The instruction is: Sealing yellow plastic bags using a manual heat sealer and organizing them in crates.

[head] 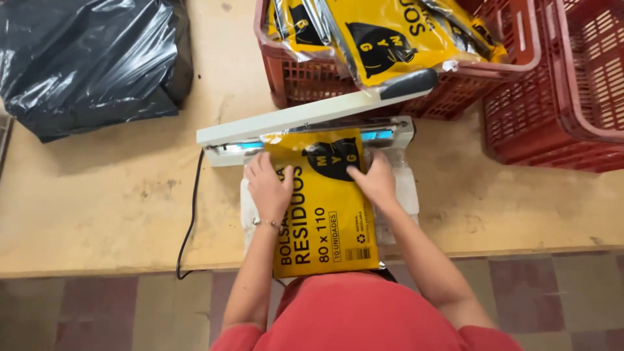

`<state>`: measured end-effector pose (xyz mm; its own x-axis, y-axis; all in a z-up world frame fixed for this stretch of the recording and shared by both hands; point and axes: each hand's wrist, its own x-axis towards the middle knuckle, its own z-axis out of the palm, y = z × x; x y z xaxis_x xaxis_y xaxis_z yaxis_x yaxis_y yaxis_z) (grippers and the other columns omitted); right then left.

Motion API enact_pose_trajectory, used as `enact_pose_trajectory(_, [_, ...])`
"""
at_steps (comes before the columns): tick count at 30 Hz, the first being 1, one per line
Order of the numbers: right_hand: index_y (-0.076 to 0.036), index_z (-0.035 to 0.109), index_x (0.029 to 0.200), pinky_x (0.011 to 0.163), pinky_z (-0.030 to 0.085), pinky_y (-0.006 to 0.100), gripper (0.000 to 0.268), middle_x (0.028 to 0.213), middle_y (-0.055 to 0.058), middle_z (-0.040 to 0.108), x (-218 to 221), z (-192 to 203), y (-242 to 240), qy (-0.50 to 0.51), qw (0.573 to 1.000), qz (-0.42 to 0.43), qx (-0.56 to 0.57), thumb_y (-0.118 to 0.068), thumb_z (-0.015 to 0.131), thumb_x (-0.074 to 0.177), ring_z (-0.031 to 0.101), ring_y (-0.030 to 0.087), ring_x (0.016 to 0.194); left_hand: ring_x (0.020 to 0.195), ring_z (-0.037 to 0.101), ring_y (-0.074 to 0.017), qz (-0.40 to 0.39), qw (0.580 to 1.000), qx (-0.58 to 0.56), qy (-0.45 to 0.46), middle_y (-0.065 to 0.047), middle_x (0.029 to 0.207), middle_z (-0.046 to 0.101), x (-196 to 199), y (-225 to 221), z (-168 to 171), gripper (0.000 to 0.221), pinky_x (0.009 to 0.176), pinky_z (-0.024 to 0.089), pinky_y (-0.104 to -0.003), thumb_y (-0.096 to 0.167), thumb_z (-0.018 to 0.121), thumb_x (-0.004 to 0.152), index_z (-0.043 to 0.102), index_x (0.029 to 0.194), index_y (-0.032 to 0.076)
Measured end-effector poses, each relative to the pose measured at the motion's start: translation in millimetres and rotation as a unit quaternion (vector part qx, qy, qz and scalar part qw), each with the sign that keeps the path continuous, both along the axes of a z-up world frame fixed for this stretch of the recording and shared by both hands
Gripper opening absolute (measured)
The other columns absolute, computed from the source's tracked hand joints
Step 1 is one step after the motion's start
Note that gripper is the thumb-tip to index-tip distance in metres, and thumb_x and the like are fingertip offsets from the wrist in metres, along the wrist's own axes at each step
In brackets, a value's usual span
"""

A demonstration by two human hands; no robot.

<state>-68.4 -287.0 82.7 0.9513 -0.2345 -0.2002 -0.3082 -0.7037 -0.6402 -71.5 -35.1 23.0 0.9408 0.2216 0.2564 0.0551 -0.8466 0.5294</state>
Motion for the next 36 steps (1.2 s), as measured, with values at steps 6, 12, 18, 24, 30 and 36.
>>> enact_pose_trajectory(6, [-0.018,0.067,0.124,0.077,0.057,0.037,0.054,0.087,0.002,0.073,71,-87,-15,-0.092,0.966,-0.162,0.18,-0.043,0.085,0.079,0.075,0.021,0.091,0.132,0.05,-0.0367,-0.011,0.991,0.134,-0.024,-0.009,0.134,0.057,-23,-16,6,0.058,0.094,0.055,-0.052,0.048,0.07,0.083,0.062,0.13,0.015])
enact_pose_trajectory(12, [-0.011,0.08,0.097,0.08,0.054,0.047,0.024,0.089,0.017,0.074,99,-110,-15,-0.118,0.961,-0.151,0.201,-0.028,0.076,0.08,0.073,0.033,0.094,0.11,0.06,-0.0391,0.084,0.996,-0.017,0.018,-0.016,0.114,0.059,27,4,2,0.06,0.084,0.059,-0.054,0.037,0.076,0.083,0.056,0.129,0.005])
enact_pose_trajectory(18, [-0.01,0.079,0.099,0.076,0.056,0.033,0.012,0.088,0.008,0.073,96,-128,-23,-0.147,0.932,-0.125,0.308,-0.018,0.073,0.092,0.063,0.015,0.085,0.107,0.07,-0.0391,0.143,0.946,-0.222,0.188,-0.007,0.105,0.075,72,32,-4,0.053,0.092,0.055,-0.054,0.06,0.067,0.085,0.067,0.12,0.019])
enact_pose_trajectory(24, [-0.015,0.08,0.102,0.08,0.056,0.039,0.021,0.093,0.008,0.074,99,-119,-31,-0.097,0.942,-0.169,0.274,-0.03,0.075,0.089,0.069,0.02,0.09,0.112,0.07,-0.0318,0.149,0.94,-0.229,0.205,0.001,0.106,0.078,89,37,-16,0.034,0.099,0.052,-0.046,0.051,0.062,0.09,0.076,0.113,0.029])
enact_pose_trajectory(30, [-0.014,0.081,0.098,0.083,0.055,0.038,0.018,0.091,0.01,0.076,124,-153,-36,-0.145,0.949,-0.132,0.246,-0.027,0.082,0.087,0.07,0.023,0.091,0.107,0.071,-0.0377,0.145,0.955,-0.187,0.18,-0.008,0.103,0.079,80,24,0,0.034,0.095,0.053,-0.05,0.045,0.063,0.092,0.078,0.112,0.022])
enact_pose_trajectory(36, [-0.013,0.08,0.092,0.077,0.052,0.035,0.009,0.081,0.006,0.071,120,-160,-35,-0.19,0.947,-0.12,0.231,-0.017,0.08,0.084,0.066,0.017,0.082,0.108,0.071,-0.0355,0.161,0.952,-0.218,0.146,-0.005,0.103,0.079,79,28,-14,0.03,0.096,0.052,-0.048,0.043,0.062,0.095,0.077,0.111,0.023])
